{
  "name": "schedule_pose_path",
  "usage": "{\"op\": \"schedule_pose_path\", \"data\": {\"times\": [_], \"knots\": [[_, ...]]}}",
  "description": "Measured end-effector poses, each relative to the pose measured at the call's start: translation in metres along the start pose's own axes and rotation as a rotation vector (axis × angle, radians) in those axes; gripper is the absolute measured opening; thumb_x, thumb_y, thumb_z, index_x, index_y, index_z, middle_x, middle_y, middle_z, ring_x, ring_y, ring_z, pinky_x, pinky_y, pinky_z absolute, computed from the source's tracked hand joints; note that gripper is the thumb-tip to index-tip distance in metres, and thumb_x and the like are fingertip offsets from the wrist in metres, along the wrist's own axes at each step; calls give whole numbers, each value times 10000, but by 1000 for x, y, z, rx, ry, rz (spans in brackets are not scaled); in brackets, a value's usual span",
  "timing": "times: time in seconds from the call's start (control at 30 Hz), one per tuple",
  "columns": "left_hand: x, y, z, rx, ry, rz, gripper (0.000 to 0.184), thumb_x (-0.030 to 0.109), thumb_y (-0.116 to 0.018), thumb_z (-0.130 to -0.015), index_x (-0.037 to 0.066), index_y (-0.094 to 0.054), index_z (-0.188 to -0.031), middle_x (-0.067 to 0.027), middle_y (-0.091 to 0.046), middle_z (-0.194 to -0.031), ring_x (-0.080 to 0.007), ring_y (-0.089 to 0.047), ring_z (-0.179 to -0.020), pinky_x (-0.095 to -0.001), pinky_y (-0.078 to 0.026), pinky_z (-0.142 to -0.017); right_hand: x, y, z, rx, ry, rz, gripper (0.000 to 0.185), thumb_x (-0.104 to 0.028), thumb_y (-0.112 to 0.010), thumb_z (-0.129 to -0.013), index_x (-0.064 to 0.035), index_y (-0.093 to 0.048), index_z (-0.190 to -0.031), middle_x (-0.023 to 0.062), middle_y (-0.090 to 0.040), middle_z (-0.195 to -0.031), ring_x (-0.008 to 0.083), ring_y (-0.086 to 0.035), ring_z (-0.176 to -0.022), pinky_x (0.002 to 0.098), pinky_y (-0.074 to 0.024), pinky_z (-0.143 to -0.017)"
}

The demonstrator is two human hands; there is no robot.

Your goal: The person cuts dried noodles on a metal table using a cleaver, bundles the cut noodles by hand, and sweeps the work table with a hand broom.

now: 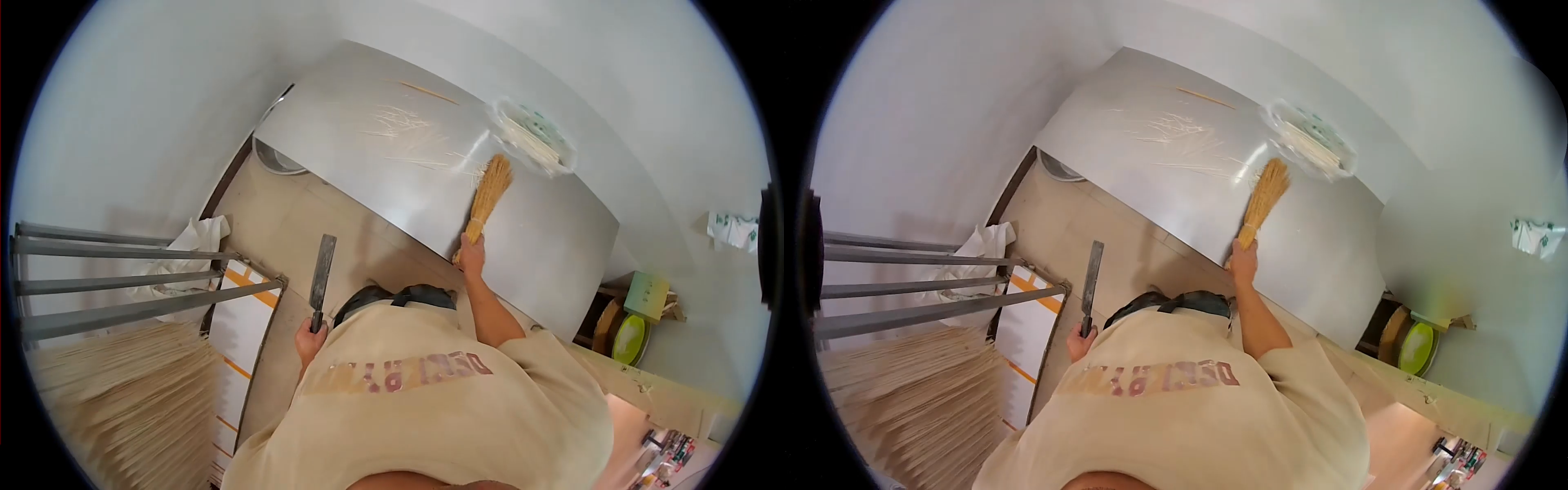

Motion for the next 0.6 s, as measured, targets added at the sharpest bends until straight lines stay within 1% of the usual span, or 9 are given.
{"op": "schedule_pose_path", "data": {"times": [0.07,0.17,0.2,0.27,0.3,0.37,0.5,0.57,0.6], "knots": [[-13,30,-9,30,66,9,262,205,-714,-831,-6,-576,-757,-141,-505,-624,-201,-475,-578,-371,-431,-575,-51,-46,6,6,27,68,705,-472,-593,-913,-14,-413,-1418,290,-665,-1122,436,-666,-994,484,-518,-889],[-52,63,-19,92,119,111,260,183,-710,-840,-6,-554,-754,-105,-485,-618,-178,-444,-583,-360,-415,-573,-108,-131,13,-169,-67,-51,684,-424,-553,-931,-24,-346,-1446,267,-685,-991,389,-698,-690,434,-581,-640],[-54,72,-22,99,130,114,260,183,-710,-840,-6,-554,-754,-105,-485,-618,-178,-444,-583,-360,-415,-573,-136,-147,14,-85,52,53,667,-419,-547,-933,-24,-357,-1435,273,-681,-980,391,-701,-726,443,-581,-675],[-53,99,-24,183,183,126,271,162,-707,-848,1,-520,-734,-55,-442,-608,-146,-411,-584,-343,-385,-558,-146,-212,-11,-4,203,162,667,-412,-538,-935,-12,-346,-1431,285,-675,-968,403,-699,-767,444,-579,-695],[-53,106,-27,194,192,132,271,162,-707,-848,1,-520,-734,-55,-442,-608,-146,-411,-584,-343,-385,-558,-174,-229,-8,-14,214,167,667,-412,-538,-935,-12,-346,-1431,285,-675,-968,403,-699,-767,444,-579,-695],[-57,124,-29,261,231,106,292,147,-706,-848,8,-486,-715,-25,-408,-610,-121,-387,-589,-324,-358,-546,-223,-268,8,-178,66,105,703,-413,-531,-937,7,-297,-1450,295,-671,-967,422,-692,-814,443,-573,-702],[-70,138,-37,352,334,155,296,134,-702,-848,15,-473,-703,-21,-403,-606,-112,-375,-590,-319,-350,-538,-275,-371,-9,-283,37,-1,709,-407,-527,-942,22,-269,-1443,297,-670,-953,419,-691,-803,445,-568,-690],[-79,141,-46,385,437,139,301,131,-702,-846,17,-463,-701,-21,-394,-598,-109,-366,-589,-322,-344,-532,-308,-422,-22,-273,109,81,701,-420,-573,-926,15,-329,-1419,319,-653,-1054,448,-675,-924,478,-543,-811],[-77,143,-55,410,453,138,301,131,-702,-846,17,-463,-701,-21,-394,-598,-109,-366,-589,-322,-344,-532,-334,-442,-21,-301,119,84,701,-420,-573,-926,15,-329,-1419,319,-653,-1054,448,-675,-924,478,-543,-811]]}}
Point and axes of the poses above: each hand's wrist, its own z-axis away from the middle knuckle, its own y-axis out of the back of the hand, x = y × z, the point moved 10 cm from there along -z, towards the middle knuckle
